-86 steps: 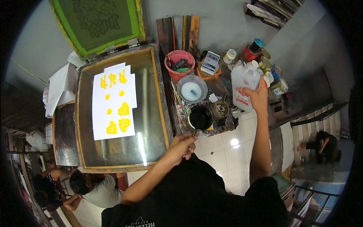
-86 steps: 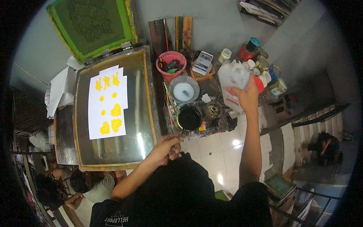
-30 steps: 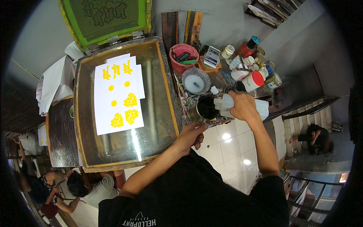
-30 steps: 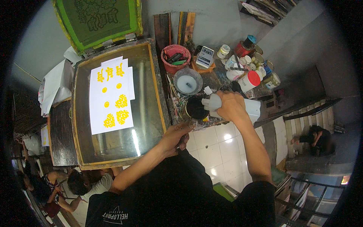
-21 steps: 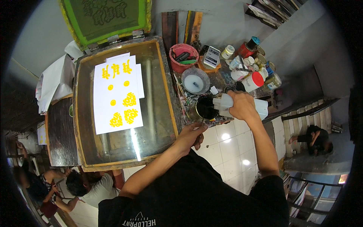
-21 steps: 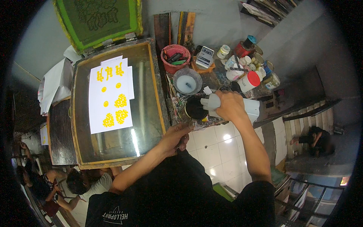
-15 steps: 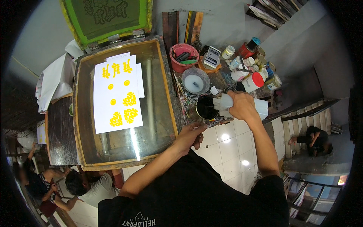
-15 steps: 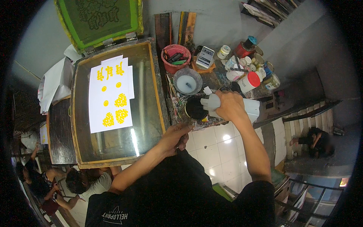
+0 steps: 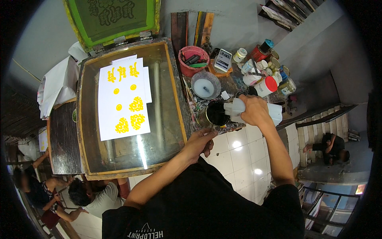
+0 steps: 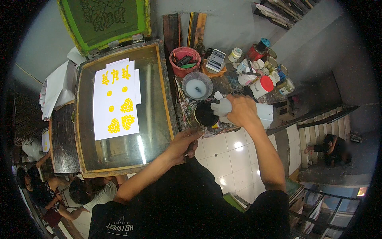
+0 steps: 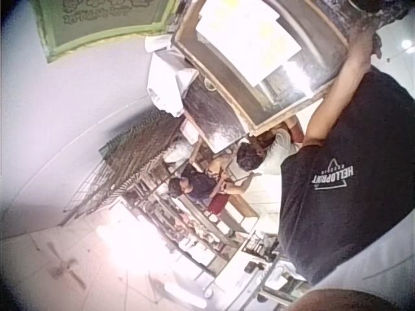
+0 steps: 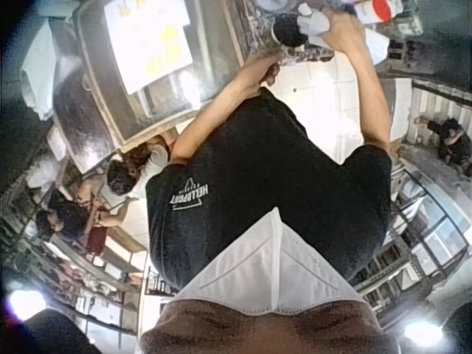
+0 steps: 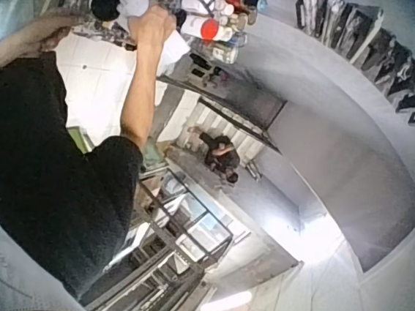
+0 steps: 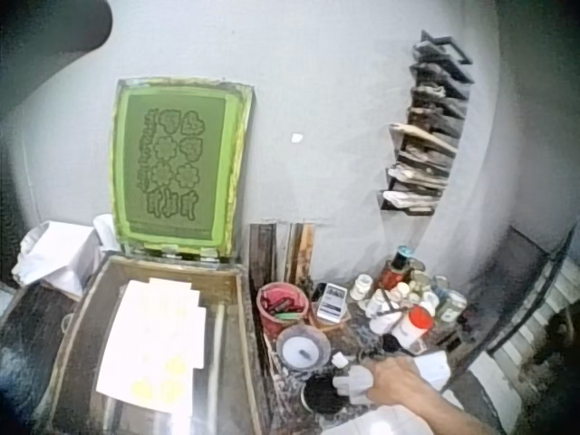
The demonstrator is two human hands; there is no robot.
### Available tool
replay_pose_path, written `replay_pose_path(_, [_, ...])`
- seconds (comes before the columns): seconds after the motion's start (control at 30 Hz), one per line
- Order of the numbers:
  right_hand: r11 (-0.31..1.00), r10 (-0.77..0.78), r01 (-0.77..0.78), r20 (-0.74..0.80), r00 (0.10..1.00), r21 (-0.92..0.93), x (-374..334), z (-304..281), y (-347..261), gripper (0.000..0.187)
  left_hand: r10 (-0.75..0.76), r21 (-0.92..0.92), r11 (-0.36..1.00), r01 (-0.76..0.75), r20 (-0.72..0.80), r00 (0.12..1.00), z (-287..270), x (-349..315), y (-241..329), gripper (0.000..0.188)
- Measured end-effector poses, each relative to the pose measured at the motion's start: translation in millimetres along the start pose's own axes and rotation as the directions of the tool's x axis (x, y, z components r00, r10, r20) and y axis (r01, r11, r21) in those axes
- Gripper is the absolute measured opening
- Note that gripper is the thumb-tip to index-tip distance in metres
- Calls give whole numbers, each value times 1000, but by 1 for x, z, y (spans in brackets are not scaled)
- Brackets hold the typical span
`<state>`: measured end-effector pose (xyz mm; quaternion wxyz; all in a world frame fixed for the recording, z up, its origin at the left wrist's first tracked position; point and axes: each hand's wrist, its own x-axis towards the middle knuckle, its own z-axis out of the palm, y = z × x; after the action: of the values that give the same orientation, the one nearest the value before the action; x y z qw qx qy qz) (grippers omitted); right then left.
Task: The person mixes screen printing ink by pouring a clear liquid into a container of dark ink, stirring it with a stick, and then pouring the mixture onto a screen printing frame.
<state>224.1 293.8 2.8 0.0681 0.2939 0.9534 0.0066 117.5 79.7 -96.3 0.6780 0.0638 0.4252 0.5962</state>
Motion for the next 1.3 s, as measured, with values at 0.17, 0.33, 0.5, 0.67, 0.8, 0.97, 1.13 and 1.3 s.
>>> replay_pose_path(0.17, [1000, -4, 4, 1, 1000, -2, 1, 0, 0, 42, -2, -11, 1000, 2, 2, 1000, -1, 1, 1, 41])
replay_pose_path(0.33, [1000, -2, 2, -10, 1000, 1, 3, 2, 2, 41, 6, -8, 1000, -5, 8, 1000, -4, 2, 0, 44])
replay_pose_path(0.5, [1000, 8, -8, -19, 1000, 14, 2, -2, -2, 41, -7, -4, 1000, 7, 3, 1000, -4, 2, 1, 46])
replay_pose_path(0.67, [1000, 12, -11, -19, 1000, 26, 3, 1, -1, 41, -1, 2, 1000, 1, 5, 1000, -4, 1, 2, 45])
replay_pose_path(0.8, [1000, 13, -13, -24, 1000, 11, 4, 4, 1, 41, -9, 9, 1000, 9, 14, 1000, -4, 0, 4, 43])
replay_pose_path(0.97, [999, 34, -34, 11, 999, 0, 5, 1, -1, 41, -16, 2, 1000, 16, 5, 1000, -3, -2, 4, 42])
replay_pose_path(1.13, [1000, 20, -20, -6, 1000, 3, 6, 2, -2, 40, -24, -8, 1000, 24, -7, 1000, -3, -1, 4, 42])
replay_pose_path(1.3, [1000, 14, -14, -10, 1000, -1, 7, 2, -3, 39, -15, 0, 1000, 15, -1, 1000, -3, -4, 7, 43])
